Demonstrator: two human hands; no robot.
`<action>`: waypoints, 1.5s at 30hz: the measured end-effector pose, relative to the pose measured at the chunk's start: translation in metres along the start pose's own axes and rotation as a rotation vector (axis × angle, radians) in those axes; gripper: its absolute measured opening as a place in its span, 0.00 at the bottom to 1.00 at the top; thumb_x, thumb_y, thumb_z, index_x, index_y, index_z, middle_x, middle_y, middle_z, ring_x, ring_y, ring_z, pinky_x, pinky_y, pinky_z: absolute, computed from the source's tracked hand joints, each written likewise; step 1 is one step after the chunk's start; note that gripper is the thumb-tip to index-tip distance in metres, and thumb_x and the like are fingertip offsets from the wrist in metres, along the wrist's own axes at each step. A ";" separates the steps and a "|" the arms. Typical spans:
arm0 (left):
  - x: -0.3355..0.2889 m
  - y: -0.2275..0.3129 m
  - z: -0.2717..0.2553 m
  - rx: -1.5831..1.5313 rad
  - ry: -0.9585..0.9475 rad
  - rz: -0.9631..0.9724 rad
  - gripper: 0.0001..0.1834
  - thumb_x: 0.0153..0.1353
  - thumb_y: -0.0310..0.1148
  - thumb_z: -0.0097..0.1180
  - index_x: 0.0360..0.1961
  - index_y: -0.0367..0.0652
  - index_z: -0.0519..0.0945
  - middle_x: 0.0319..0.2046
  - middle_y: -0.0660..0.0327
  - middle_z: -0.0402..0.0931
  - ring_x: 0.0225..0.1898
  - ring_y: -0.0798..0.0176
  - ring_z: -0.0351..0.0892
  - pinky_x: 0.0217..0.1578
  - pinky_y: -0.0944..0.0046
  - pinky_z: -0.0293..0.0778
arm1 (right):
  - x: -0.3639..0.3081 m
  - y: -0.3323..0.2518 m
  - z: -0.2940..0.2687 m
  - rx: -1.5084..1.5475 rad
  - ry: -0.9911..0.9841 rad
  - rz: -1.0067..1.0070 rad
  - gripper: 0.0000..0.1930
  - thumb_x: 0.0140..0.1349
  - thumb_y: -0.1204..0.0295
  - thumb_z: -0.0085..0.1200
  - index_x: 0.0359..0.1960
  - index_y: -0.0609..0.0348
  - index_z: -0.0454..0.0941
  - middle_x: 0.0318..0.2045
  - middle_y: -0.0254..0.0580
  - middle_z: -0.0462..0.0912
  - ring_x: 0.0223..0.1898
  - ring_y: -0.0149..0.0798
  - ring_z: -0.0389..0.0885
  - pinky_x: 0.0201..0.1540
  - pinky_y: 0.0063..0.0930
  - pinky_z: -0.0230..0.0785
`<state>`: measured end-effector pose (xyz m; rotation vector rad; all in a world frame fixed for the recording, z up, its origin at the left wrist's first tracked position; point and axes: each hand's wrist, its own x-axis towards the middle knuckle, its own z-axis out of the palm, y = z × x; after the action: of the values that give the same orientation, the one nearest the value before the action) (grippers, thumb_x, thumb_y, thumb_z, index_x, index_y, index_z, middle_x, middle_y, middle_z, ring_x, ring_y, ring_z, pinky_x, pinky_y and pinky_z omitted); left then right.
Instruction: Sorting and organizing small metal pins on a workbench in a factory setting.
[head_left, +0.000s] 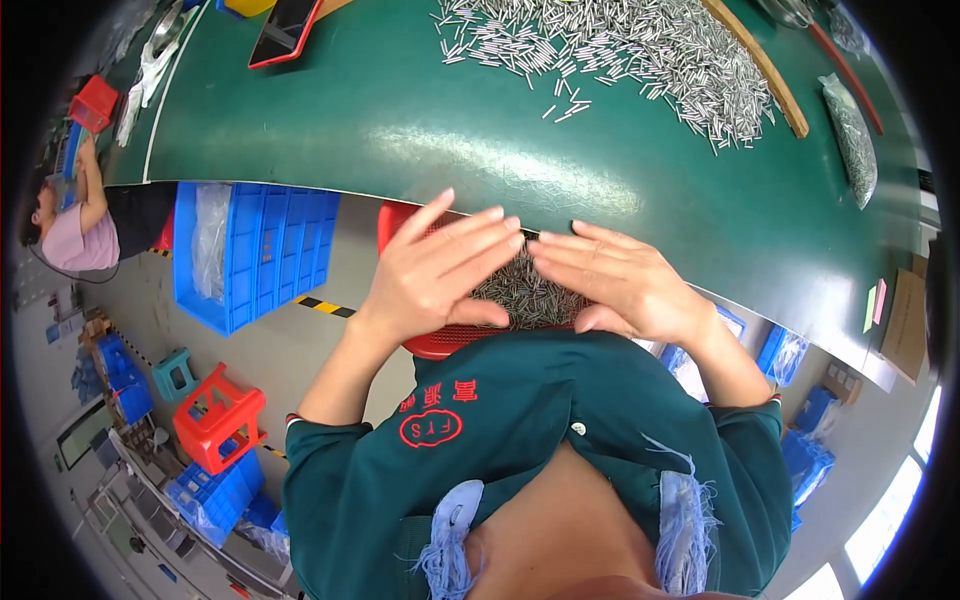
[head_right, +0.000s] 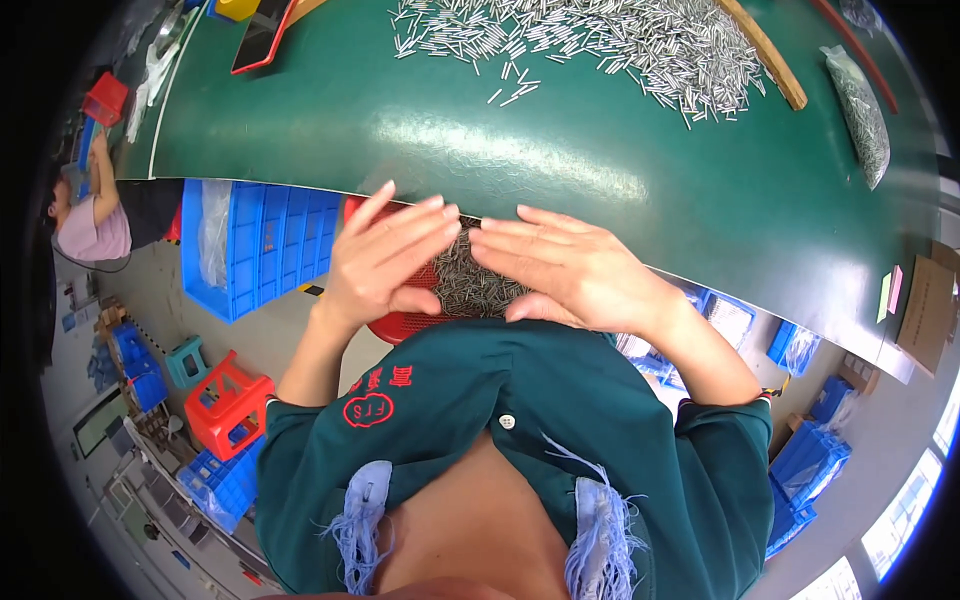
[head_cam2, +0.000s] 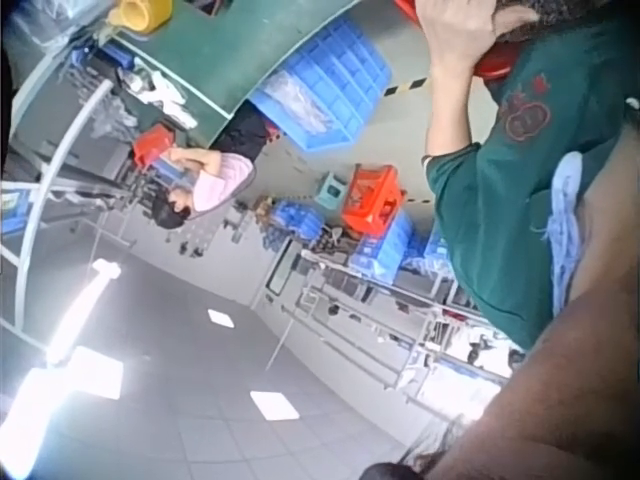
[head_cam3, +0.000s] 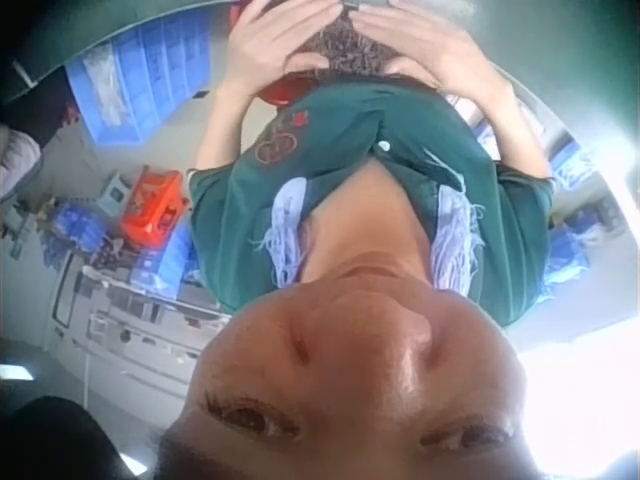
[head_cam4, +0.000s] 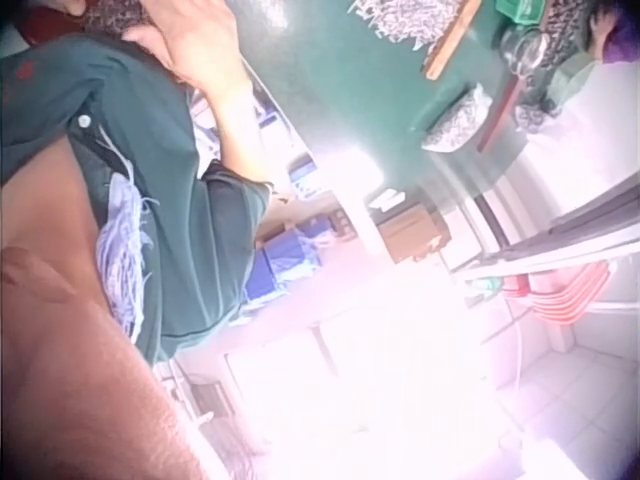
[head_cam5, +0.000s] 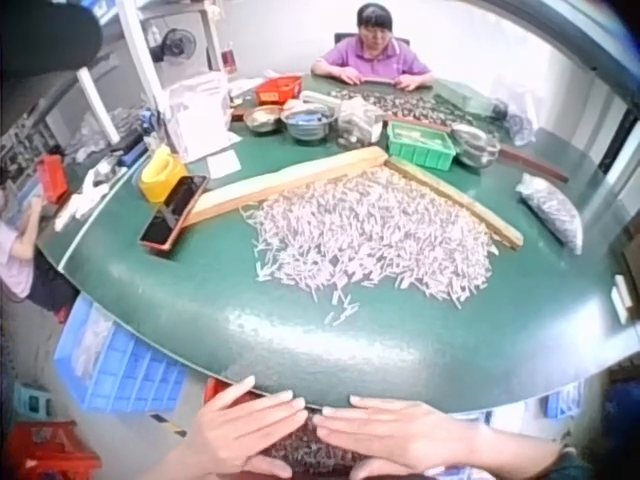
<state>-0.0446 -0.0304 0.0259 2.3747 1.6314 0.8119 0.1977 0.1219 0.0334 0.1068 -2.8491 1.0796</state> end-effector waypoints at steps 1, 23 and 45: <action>0.005 -0.007 -0.002 0.058 0.032 -0.035 0.39 0.52 0.60 0.61 0.58 0.43 0.79 0.55 0.62 0.81 0.61 0.60 0.77 0.67 0.45 0.62 | 0.002 -0.001 -0.004 -0.016 0.061 0.008 0.38 0.63 0.50 0.54 0.70 0.59 0.63 0.68 0.47 0.68 0.71 0.46 0.63 0.74 0.48 0.52; 0.050 0.006 0.045 0.266 -0.040 -0.281 0.43 0.61 0.53 0.57 0.71 0.38 0.62 0.73 0.53 0.58 0.74 0.54 0.55 0.71 0.41 0.50 | 0.020 0.014 0.006 -0.554 0.132 0.333 0.61 0.47 0.27 0.45 0.74 0.65 0.51 0.74 0.52 0.56 0.76 0.46 0.50 0.76 0.52 0.39; 0.019 0.023 0.034 0.103 0.120 -0.211 0.30 0.59 0.47 0.62 0.60 0.43 0.78 0.63 0.61 0.74 0.65 0.60 0.71 0.67 0.44 0.57 | 0.004 -0.003 0.007 -0.510 0.168 0.456 0.55 0.42 0.30 0.48 0.71 0.51 0.64 0.73 0.52 0.57 0.75 0.52 0.54 0.75 0.54 0.41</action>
<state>-0.0034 -0.0165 0.0128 2.2055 1.9754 0.8628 0.1932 0.1152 0.0308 -0.6592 -2.9490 0.3421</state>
